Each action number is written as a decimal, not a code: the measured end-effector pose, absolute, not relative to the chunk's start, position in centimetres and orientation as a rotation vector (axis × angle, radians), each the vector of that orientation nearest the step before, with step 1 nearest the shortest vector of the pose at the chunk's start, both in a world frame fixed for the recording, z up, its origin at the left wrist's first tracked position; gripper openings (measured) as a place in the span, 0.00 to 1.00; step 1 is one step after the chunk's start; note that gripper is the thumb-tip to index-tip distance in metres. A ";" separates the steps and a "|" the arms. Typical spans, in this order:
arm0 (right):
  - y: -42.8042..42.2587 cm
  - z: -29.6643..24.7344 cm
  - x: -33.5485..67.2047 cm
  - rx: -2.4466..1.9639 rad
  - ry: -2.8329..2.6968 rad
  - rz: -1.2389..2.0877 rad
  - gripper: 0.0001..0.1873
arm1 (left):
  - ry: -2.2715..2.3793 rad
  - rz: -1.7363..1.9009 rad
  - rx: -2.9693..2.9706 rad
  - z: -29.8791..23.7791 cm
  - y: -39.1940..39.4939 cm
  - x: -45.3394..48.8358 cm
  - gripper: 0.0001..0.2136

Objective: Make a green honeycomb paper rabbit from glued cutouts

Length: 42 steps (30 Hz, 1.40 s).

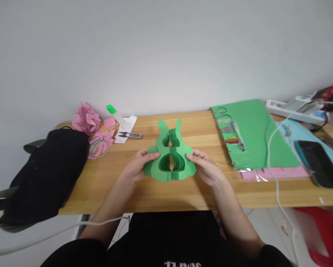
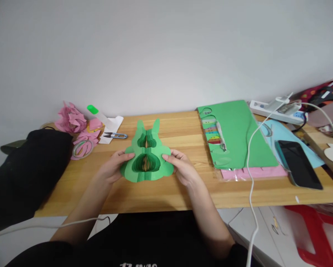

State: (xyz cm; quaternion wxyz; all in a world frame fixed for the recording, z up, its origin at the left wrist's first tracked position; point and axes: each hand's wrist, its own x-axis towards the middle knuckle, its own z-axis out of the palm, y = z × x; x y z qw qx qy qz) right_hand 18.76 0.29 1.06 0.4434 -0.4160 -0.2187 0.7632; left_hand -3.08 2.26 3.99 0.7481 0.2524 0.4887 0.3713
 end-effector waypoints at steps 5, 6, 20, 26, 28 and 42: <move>0.3 1.5 18.9 -1.073 -0.565 1.818 0.16 | 1.148 0.808 0.579 4.0 2.2 -2.9 0.15; 0.3 1.6 19.0 -1.077 -0.577 1.807 0.15 | 1.164 0.804 0.596 3.9 2.2 -2.9 0.15; 0.3 2.1 18.9 -1.289 -0.777 1.739 0.17 | 1.170 0.750 0.873 4.2 2.0 -2.6 0.14; 0.1 1.4 18.8 -1.295 -0.873 1.707 0.18 | 1.238 0.813 1.026 3.6 1.9 -2.8 0.14; 0.0 1.0 18.6 -1.312 -0.917 1.640 0.18 | 1.284 0.876 1.120 3.4 1.8 -2.8 0.10; 0.7 -0.9 15.8 -1.509 -1.259 0.961 0.22 | 1.366 1.029 1.579 6.7 0.4 -1.7 0.04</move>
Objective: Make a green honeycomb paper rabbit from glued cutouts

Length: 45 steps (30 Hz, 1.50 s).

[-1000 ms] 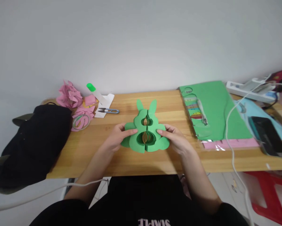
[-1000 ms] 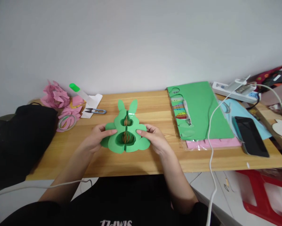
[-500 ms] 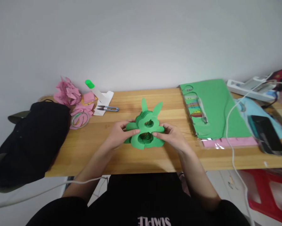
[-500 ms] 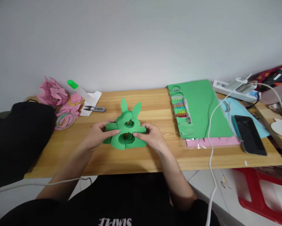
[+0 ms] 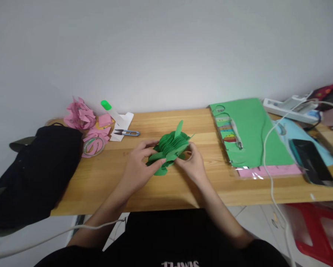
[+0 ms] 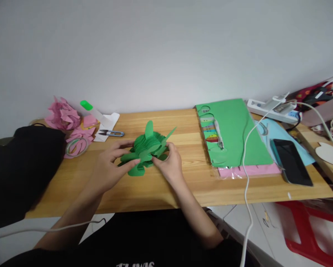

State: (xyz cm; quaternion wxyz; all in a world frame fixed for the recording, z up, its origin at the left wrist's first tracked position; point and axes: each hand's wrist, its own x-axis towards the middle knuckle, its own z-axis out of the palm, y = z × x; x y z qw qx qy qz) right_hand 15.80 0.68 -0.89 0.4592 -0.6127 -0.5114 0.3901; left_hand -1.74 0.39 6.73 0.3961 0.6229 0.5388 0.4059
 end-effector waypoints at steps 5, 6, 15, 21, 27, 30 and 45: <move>0.9 -1.7 15.4 -1.490 -1.296 0.803 0.15 | 1.379 1.041 1.555 7.1 0.5 -2.1 0.04; 0.8 -1.6 15.5 -1.492 -1.299 0.783 0.14 | 1.391 1.047 1.555 7.1 0.5 -2.2 0.04; 0.1 -0.1 16.3 -1.569 -1.380 0.666 0.15 | 1.456 1.107 1.540 6.2 0.9 -2.7 0.04; 0.0 0.5 16.4 -1.467 -1.345 0.878 0.15 | 1.488 1.120 1.569 6.1 0.9 -2.7 0.04; 0.2 0.9 16.1 -1.336 -1.101 1.213 0.17 | 1.517 1.078 1.648 6.3 0.8 -2.9 0.05; 0.4 1.1 15.8 -1.299 -1.010 1.184 0.17 | 1.519 1.030 1.760 6.3 0.8 -2.9 0.04; 0.4 1.7 16.1 -1.363 -1.020 0.848 0.09 | 1.523 1.091 1.972 6.1 1.4 -3.4 0.04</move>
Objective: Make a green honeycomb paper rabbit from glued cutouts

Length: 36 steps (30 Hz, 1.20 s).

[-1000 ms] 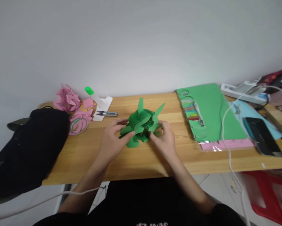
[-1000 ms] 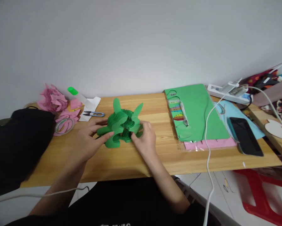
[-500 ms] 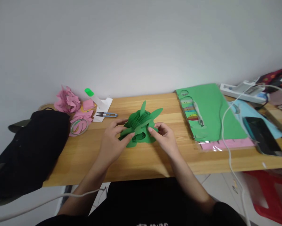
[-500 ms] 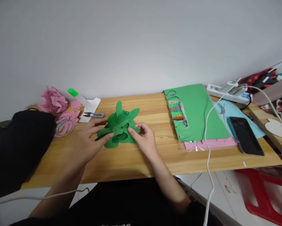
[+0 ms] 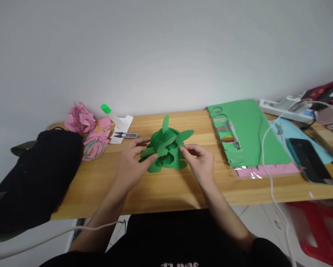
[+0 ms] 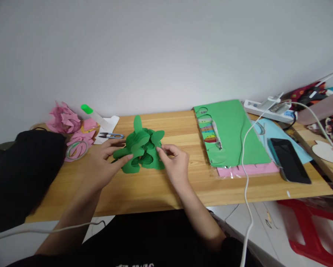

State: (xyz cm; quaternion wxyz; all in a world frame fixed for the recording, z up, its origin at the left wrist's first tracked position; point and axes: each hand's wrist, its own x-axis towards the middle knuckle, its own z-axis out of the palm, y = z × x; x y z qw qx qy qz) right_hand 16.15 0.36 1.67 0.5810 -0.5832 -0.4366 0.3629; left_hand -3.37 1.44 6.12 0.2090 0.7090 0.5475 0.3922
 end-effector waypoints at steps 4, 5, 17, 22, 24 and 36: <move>0.2 1.6 15.9 -1.340 -0.985 0.913 0.10 | 1.495 1.105 1.915 5.9 1.6 -3.3 0.04; 0.2 1.6 15.9 -1.320 -0.978 0.929 0.10 | 1.490 1.103 1.899 5.8 1.7 -3.3 0.04; 0.7 1.5 15.7 -1.328 -1.071 1.024 0.12 | 1.478 1.079 1.816 5.7 1.7 -3.3 0.05; 0.5 1.9 15.8 -1.365 -1.170 0.991 0.13 | 1.552 1.072 1.842 5.8 1.9 -3.5 0.05; 0.4 2.3 15.9 -1.394 -1.203 0.952 0.12 | 1.568 1.092 1.864 5.8 1.9 -3.5 0.04; 0.0 3.5 15.9 -1.456 -1.250 0.855 0.11 | 1.640 1.124 1.952 5.7 1.8 -2.8 0.02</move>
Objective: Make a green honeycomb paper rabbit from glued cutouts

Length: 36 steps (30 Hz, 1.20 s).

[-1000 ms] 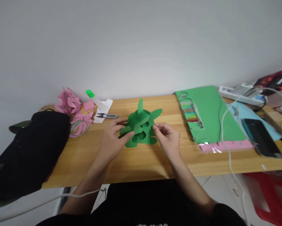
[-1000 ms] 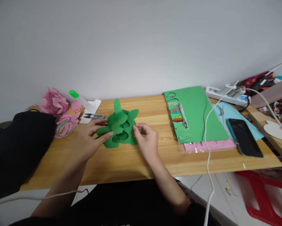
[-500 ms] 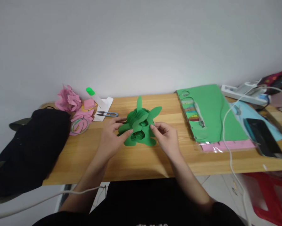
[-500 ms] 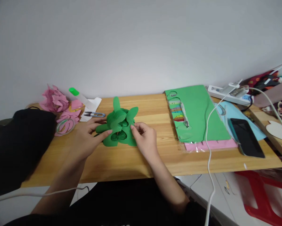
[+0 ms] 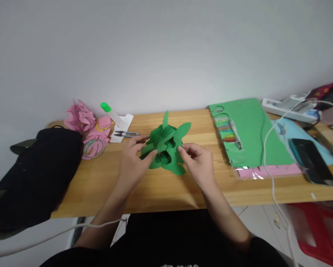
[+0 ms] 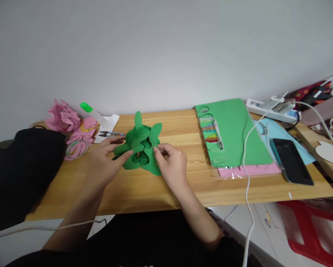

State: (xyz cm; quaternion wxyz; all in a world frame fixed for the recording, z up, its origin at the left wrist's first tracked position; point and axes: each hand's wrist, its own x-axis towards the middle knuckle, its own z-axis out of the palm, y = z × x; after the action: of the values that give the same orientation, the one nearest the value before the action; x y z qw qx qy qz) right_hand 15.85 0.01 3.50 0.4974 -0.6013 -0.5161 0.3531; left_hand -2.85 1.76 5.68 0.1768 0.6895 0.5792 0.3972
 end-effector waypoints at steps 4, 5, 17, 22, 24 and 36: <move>-0.1 3.8 15.8 -1.477 -1.259 0.841 0.10 | 1.655 1.127 1.972 5.7 1.7 -2.6 0.03; -0.1 3.8 15.8 -1.480 -1.258 0.839 0.10 | 1.660 1.125 1.976 5.6 1.6 -2.6 0.03; -0.1 3.8 15.8 -1.468 -1.251 0.851 0.11 | 1.655 1.123 1.992 5.5 1.5 -2.4 0.03; -0.1 3.9 15.7 -1.469 -1.243 0.860 0.11 | 1.669 1.114 1.980 5.5 1.4 -2.4 0.03; -0.1 3.9 15.7 -1.474 -1.234 0.865 0.11 | 1.670 1.110 1.985 5.6 1.4 -2.3 0.03; 0.2 4.0 15.4 -1.513 -1.244 0.808 0.11 | 1.662 1.141 2.024 5.3 1.1 -1.8 0.04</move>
State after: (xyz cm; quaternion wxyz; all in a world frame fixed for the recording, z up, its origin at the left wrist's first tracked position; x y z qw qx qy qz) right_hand 15.44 0.17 3.99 0.4892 -0.6227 -0.5120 0.3327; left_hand -1.80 1.08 5.27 0.1420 0.7012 0.5760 0.3954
